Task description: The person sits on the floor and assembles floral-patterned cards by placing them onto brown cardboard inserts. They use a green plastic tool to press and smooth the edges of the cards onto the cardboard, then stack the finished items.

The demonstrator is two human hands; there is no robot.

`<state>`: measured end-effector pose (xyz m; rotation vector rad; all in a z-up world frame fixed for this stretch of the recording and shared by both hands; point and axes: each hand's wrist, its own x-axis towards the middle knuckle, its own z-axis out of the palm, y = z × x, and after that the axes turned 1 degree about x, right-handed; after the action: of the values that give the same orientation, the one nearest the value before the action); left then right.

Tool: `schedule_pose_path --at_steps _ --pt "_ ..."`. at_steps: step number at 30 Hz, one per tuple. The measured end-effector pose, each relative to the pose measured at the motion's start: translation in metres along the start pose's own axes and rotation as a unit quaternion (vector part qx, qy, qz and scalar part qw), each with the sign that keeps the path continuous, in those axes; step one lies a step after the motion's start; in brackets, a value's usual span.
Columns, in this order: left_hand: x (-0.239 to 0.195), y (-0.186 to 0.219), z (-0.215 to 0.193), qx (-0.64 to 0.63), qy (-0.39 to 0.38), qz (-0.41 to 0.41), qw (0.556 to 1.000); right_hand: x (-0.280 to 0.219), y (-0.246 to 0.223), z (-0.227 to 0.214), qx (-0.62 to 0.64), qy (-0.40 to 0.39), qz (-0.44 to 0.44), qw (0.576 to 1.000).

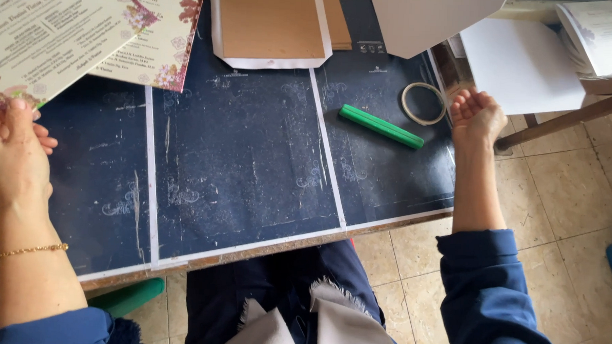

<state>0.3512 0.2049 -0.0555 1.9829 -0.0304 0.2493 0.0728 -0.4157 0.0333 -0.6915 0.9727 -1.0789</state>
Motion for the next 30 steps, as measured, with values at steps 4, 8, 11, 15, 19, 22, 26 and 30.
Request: schedule_pose_path --at_steps 4,8,11,15,19,22,26,30 --pt "-0.006 0.009 -0.001 0.001 -0.003 0.034 0.999 0.001 -0.012 -0.012 0.007 -0.019 0.047 0.999" --pt "-0.003 0.005 0.001 0.006 0.014 -0.018 1.000 -0.008 -0.023 -0.010 0.055 0.033 0.098 0.993" --pt "-0.003 0.004 0.002 0.001 0.068 -0.045 0.997 0.010 -0.021 -0.018 0.094 0.076 0.115 0.986" --pt "0.001 -0.010 0.002 0.009 0.065 -0.043 0.997 0.020 -0.017 -0.023 0.131 0.103 0.056 0.984" --pt "0.000 0.002 0.004 0.009 0.075 -0.078 0.994 -0.030 -0.015 -0.005 -0.058 -0.009 -0.017 0.998" --pt "0.004 -0.012 0.004 0.012 0.057 -0.079 0.995 -0.046 -0.015 0.007 -0.067 -0.056 0.002 0.996" --pt "0.008 -0.024 0.003 0.018 0.047 -0.065 0.997 -0.040 -0.017 0.008 -0.078 -0.100 0.005 0.992" --pt "0.002 -0.018 0.002 0.022 0.048 -0.068 0.996 -0.036 -0.026 0.000 -0.030 -0.055 0.062 0.996"
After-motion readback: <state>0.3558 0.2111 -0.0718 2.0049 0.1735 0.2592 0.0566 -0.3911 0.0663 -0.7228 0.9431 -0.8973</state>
